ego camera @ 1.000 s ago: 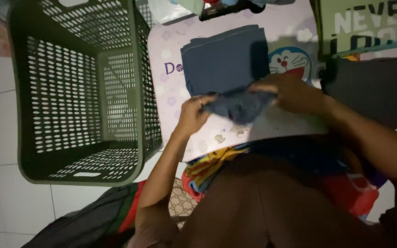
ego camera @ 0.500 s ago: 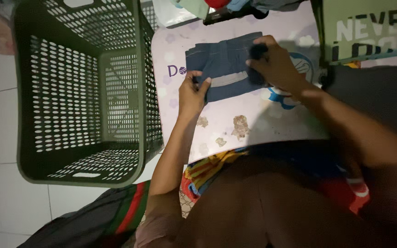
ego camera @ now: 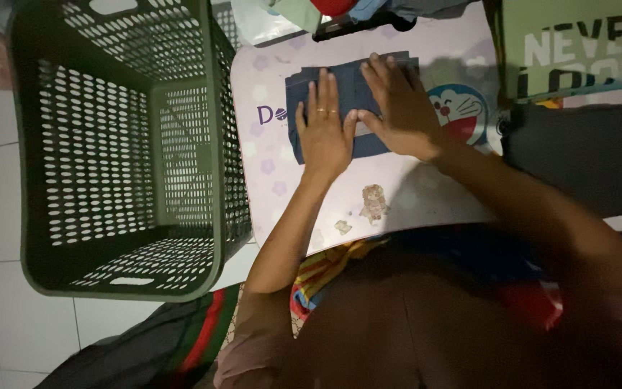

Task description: The person folds several garments one by one on a Doraemon-themed board, including a dark gray pair of shorts, a blue t-shirt, a red t-shirt, a light blue t-shirt, and a gray polo shirt. Each item is smoothed, folded into a compact rectangle, and placed into a growing stack.

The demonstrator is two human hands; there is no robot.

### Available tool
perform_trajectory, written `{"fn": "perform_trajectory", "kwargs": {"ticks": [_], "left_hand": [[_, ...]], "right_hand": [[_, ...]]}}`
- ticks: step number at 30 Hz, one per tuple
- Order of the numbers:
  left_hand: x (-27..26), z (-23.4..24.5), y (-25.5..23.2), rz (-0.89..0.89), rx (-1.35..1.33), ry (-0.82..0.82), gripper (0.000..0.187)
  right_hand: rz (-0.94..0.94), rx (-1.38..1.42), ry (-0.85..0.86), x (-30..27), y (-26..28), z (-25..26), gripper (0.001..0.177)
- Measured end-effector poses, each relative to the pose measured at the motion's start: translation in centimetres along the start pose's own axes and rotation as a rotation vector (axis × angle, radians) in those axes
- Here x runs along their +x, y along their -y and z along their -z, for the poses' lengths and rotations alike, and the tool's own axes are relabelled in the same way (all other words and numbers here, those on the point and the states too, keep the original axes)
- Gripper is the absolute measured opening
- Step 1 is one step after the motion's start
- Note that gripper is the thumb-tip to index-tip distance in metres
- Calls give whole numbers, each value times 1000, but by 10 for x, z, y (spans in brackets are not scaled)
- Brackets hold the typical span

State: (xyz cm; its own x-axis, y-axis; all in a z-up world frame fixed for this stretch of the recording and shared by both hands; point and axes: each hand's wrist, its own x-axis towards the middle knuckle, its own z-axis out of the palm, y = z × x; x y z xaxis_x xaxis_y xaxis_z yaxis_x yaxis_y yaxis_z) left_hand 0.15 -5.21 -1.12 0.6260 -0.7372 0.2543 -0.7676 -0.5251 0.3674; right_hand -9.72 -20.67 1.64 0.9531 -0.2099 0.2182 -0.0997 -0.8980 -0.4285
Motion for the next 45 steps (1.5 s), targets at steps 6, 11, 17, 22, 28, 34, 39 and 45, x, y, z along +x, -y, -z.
{"fn": "perform_trajectory", "kwargs": {"ticks": [6,11,17,22,28,34,39,45], "left_hand": [[-4,-12,6,48,8,57,78],[0,-8,6,32,59,68,81],[-1,-1,5,63,56,136,84],[-11,8,6,171,-14,106,95],[-19,27,8,302,-124,21,108],[-10,44,26,339,-535,-86,110],[-5,28,44,502,-912,59,78],[-10,17,44,522,-1147,126,52]], "right_hand": [[-43,-40,21,-7,-2,-5,79],[45,-193,-50,-15,9,-9,76],[44,-110,-34,-23,13,-10,75],[3,-119,-39,-27,15,-8,79],[-127,-94,-30,-34,4,-18,82],[-314,-67,-139,-48,-21,-25,99],[-296,-69,-127,-58,-29,-24,103],[-152,-58,-198,-59,-23,-17,82]]}}
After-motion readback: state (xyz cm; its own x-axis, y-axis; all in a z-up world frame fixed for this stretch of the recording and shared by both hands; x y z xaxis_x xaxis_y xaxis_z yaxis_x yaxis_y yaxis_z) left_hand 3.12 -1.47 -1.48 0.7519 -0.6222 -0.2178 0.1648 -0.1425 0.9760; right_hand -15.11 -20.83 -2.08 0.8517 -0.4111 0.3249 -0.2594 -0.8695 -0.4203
